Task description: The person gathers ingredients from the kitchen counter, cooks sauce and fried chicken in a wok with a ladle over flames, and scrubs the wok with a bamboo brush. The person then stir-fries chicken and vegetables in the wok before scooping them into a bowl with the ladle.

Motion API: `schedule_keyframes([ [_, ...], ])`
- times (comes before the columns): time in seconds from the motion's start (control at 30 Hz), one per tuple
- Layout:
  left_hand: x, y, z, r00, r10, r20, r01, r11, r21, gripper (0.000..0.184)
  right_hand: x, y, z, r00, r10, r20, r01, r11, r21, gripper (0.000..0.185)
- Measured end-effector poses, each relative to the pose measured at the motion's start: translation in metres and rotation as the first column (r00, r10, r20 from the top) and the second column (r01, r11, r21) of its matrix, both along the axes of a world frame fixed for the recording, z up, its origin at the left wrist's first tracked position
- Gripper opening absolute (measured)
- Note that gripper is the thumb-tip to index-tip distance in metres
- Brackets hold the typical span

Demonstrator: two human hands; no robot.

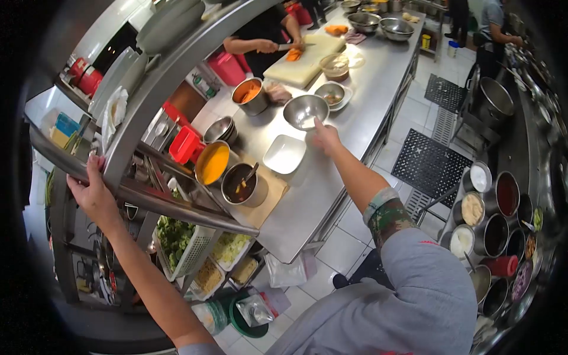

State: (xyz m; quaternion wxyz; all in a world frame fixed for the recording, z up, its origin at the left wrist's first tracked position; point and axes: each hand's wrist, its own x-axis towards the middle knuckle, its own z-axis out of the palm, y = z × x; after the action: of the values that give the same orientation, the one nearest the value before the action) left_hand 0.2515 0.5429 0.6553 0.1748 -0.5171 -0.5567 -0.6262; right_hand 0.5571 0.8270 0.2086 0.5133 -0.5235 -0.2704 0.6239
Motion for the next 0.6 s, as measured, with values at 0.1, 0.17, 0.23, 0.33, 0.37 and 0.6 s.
schedule_keyframes([
  [0.1,-0.009,-0.001,0.000,0.999,0.011,0.043,-0.009,0.999,-0.039,0.030,-0.016,-0.007,-0.021,0.847,0.125,0.516,-0.214,0.970,0.118,0.046],
  [0.17,-0.012,-0.002,0.000,0.997,-0.050,0.059,0.052,0.998,-0.041,0.035,-0.026,-0.024,-0.017,0.774,0.193,0.603,-0.316,0.943,0.103,0.046],
  [0.23,-0.014,-0.003,0.000,0.997,-0.053,0.061,0.056,0.997,-0.047,0.040,-0.034,-0.027,-0.018,0.803,0.318,0.505,-0.388,0.921,0.037,0.033],
  [0.33,-0.010,-0.004,0.000,0.996,-0.039,0.078,0.043,0.998,-0.041,0.044,-0.026,-0.035,-0.020,0.825,0.304,0.476,-0.346,0.938,0.000,0.033],
  [0.37,-0.010,-0.003,0.000,0.997,-0.033,0.072,0.035,0.999,-0.036,0.041,-0.020,-0.045,-0.017,0.850,0.256,0.461,-0.297,0.955,0.018,0.032],
  [0.6,-0.052,-0.001,-0.002,0.997,0.067,0.035,-0.065,0.995,-0.070,0.033,0.028,-0.061,-0.040,0.865,0.197,0.462,-0.247,0.968,0.051,0.043],
])
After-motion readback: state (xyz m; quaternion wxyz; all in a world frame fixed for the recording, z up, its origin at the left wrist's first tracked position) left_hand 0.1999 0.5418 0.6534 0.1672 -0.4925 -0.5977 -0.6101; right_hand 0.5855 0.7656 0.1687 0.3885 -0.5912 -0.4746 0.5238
